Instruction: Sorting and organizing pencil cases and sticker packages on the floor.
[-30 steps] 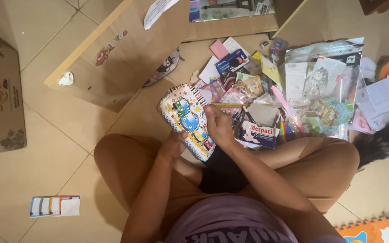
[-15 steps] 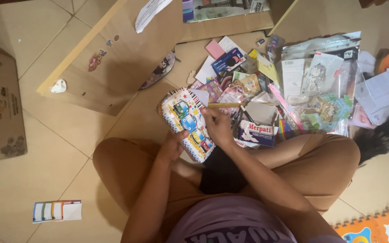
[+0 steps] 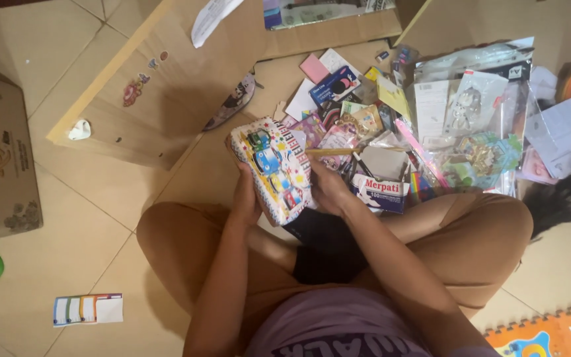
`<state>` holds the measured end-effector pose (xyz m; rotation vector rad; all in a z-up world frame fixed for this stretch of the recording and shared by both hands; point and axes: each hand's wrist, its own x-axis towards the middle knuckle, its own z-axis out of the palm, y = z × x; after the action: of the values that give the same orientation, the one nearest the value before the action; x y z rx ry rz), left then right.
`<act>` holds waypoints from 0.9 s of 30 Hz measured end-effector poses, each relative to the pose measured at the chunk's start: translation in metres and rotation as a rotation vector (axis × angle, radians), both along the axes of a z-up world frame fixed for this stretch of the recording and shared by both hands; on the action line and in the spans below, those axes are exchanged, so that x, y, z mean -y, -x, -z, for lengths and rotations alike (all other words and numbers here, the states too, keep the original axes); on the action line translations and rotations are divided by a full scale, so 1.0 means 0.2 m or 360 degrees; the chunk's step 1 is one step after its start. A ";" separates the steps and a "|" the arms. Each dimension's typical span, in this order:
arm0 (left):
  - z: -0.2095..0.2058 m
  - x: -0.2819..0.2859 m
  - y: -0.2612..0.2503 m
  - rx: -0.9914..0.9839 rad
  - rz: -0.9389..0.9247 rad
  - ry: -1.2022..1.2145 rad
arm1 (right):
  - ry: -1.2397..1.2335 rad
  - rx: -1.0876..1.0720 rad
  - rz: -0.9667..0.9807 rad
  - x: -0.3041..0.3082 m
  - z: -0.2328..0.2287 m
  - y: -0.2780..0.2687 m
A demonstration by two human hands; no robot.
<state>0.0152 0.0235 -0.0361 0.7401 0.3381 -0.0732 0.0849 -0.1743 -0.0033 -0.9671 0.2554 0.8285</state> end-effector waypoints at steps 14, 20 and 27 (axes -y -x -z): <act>-0.10 -0.06 0.06 -0.0156 -0.0103 -0.1064 | 0.0148 0.0170 0.0177 -0.04 0.10 0.03; -0.27 -0.27 0.20 0.0066 -0.0481 -0.0011 | -0.0211 0.0067 0.0695 0.11 0.09 -0.16; -0.46 -0.48 0.45 0.0205 -0.0714 0.0182 | 0.0348 0.0371 0.0334 -0.05 0.03 -0.17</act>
<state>-0.0757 0.1194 0.0562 0.5393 0.3670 0.3750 0.1190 -0.1637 -0.0091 -1.2091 0.2445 0.4972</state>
